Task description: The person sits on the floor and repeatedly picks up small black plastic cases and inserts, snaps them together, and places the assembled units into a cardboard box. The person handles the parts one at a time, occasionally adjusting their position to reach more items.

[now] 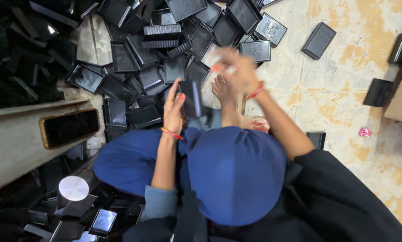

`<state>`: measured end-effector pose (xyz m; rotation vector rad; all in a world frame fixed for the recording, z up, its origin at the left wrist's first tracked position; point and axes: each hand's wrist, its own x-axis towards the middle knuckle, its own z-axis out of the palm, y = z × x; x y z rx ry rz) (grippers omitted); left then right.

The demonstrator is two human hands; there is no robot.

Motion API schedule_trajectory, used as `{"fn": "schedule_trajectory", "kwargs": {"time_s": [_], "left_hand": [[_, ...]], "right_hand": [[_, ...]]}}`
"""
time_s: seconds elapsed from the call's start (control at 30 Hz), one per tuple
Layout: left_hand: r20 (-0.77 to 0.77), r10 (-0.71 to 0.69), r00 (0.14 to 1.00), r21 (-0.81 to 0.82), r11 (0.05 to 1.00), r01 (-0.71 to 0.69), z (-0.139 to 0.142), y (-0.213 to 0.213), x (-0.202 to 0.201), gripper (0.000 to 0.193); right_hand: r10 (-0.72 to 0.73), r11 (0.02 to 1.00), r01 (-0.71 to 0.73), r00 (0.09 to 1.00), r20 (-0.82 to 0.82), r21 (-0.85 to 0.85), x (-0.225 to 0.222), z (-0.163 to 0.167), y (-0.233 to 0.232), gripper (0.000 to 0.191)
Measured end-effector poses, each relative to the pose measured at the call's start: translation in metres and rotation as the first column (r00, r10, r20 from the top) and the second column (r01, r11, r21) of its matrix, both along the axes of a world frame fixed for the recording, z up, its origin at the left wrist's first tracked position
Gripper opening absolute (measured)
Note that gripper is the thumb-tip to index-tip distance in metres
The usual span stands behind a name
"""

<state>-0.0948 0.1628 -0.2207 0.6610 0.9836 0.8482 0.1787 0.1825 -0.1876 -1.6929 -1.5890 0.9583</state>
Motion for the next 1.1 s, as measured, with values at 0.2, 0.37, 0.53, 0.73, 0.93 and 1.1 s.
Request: {"fn": "schedule_trajectory", "kwargs": {"time_s": [0.2,0.37,0.53,0.73,0.93,1.1], "left_hand": [[0.298,0.266,0.917,-0.182,0.959,-0.219,-0.013,0.006,-0.02,0.046],[0.171,0.287,0.943,-0.142,0.954,-0.264,-0.037,-0.001,-0.021,0.049],[0.314,0.212,0.926,-0.154,0.973,-0.17,-0.02,0.0,-0.001,0.061],[-0.05,0.176,0.983,0.29,0.945,-0.155,-0.012,-0.005,0.023,0.058],[0.26,0.182,0.948,-0.156,0.977,-0.145,-0.026,-0.018,0.001,0.062],[0.644,0.212,0.735,-0.27,0.962,-0.04,-0.01,-0.012,-0.008,0.07]], "right_hand": [[-0.059,0.971,-0.153,0.599,0.799,0.186,0.083,0.024,-0.006,0.099],[-0.305,0.938,0.268,0.939,-0.16,-0.219,0.069,0.001,-0.018,0.065],[-0.161,0.972,-0.009,0.708,-0.688,-0.236,0.001,-0.044,-0.026,0.043],[0.244,0.676,-0.639,0.665,0.706,0.367,-0.056,-0.032,-0.038,0.039],[-0.123,0.992,0.121,0.99,0.074,0.03,-0.002,0.013,-0.009,0.024],[-0.363,0.906,0.233,0.858,0.364,0.355,0.053,0.012,0.028,0.036]]}}
